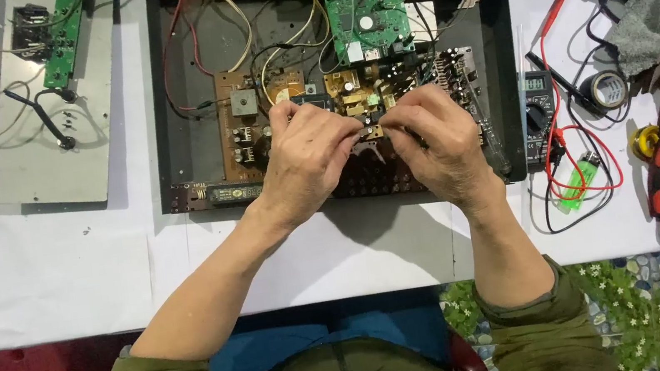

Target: Connecting internal wire harnesses and adjusting circuit boards inside an electronic device chassis.

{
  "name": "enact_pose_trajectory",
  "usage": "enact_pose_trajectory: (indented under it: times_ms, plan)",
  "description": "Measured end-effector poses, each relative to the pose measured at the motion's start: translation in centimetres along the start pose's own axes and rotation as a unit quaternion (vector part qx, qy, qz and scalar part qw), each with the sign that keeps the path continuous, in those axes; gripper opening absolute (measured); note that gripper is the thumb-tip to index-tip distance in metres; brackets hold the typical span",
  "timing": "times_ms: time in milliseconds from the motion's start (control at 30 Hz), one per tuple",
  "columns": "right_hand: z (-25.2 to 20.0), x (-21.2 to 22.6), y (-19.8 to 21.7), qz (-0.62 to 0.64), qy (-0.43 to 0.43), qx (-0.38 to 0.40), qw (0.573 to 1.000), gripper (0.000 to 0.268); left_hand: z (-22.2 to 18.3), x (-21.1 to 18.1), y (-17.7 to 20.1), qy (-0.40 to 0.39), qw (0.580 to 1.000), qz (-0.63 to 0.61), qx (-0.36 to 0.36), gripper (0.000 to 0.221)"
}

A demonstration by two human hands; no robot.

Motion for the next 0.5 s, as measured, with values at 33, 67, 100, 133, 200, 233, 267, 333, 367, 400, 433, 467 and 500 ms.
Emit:
enact_pose_trajectory:
  times_ms: [33, 67, 100, 133, 200, 233, 267, 333, 367, 400, 433, 467, 500]
  plan:
    - [-0.08, -0.09, 0.05, 0.000, 0.000, 0.000, 1.000, 0.005, 0.02, -0.03, 0.05, 0.000, 1.000, 0.000, 0.000, 0.005]
    - [-0.18, -0.33, 0.14, 0.001, -0.010, -0.003, 1.000, 0.005, 0.04, -0.01, 0.09, 0.002, 1.000, -0.005, 0.001, 0.006]
    - [-0.29, -0.56, 0.22, 0.002, -0.019, -0.006, 1.000, 0.005, 0.04, 0.01, 0.13, 0.005, 1.000, -0.010, 0.002, 0.006]
    - [-0.33, -0.62, 0.24, 0.002, -0.019, -0.006, 1.000, 0.005, 0.01, 0.04, 0.03, 0.004, 1.000, -0.010, 0.002, 0.006]
    - [-0.33, -0.78, 0.20, -0.005, -0.023, -0.002, 1.000, 0.006, -0.06, 0.15, -0.19, 0.006, 1.000, -0.004, 0.005, 0.009]
    - [-0.26, -0.56, 0.29, -0.005, -0.023, -0.002, 1.000, 0.006, -0.06, 0.13, -0.13, 0.006, 1.000, -0.004, 0.005, 0.009]
    - [-0.22, -0.57, 0.39, 0.002, -0.035, -0.003, 0.999, 0.006, -0.06, 0.07, -0.13, 0.005, 1.000, -0.001, 0.009, 0.010]
    - [-0.17, -0.53, 0.49, 0.009, -0.047, -0.004, 0.999, 0.006, -0.07, -0.03, -0.04, 0.003, 1.000, 0.001, 0.013, 0.011]
    - [-0.14, -0.56, 0.46, 0.012, -0.051, 0.000, 0.999, 0.006, -0.03, -0.13, -0.11, 0.001, 1.000, 0.004, 0.025, 0.015]
    - [-0.10, -0.60, 0.43, 0.015, -0.056, 0.003, 0.998, 0.006, 0.01, -0.22, -0.18, -0.002, 0.999, 0.006, 0.037, 0.019]
    - [-0.12, -0.67, 0.41, 0.016, -0.056, 0.003, 0.998, 0.006, -0.06, -0.15, -0.32, -0.001, 0.999, 0.006, 0.037, 0.019]
    - [-0.15, -0.83, 0.37, 0.022, -0.059, 0.004, 0.998, 0.006, -0.12, -0.09, -0.56, -0.004, 0.999, -0.002, 0.044, 0.020]
    - [-0.19, -0.99, 0.32, 0.029, -0.063, 0.006, 0.998, 0.007, -0.19, -0.04, -0.82, -0.006, 0.999, -0.011, 0.050, 0.020]
Point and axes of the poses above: each hand's wrist, its own z-axis towards the middle knuckle, its own y-axis out of the back of the hand, x = y × z, the point moved 8 cm from there along z, towards the middle knuckle, and after that the axes turned 14 degrees about x, right-handed, at the moved point
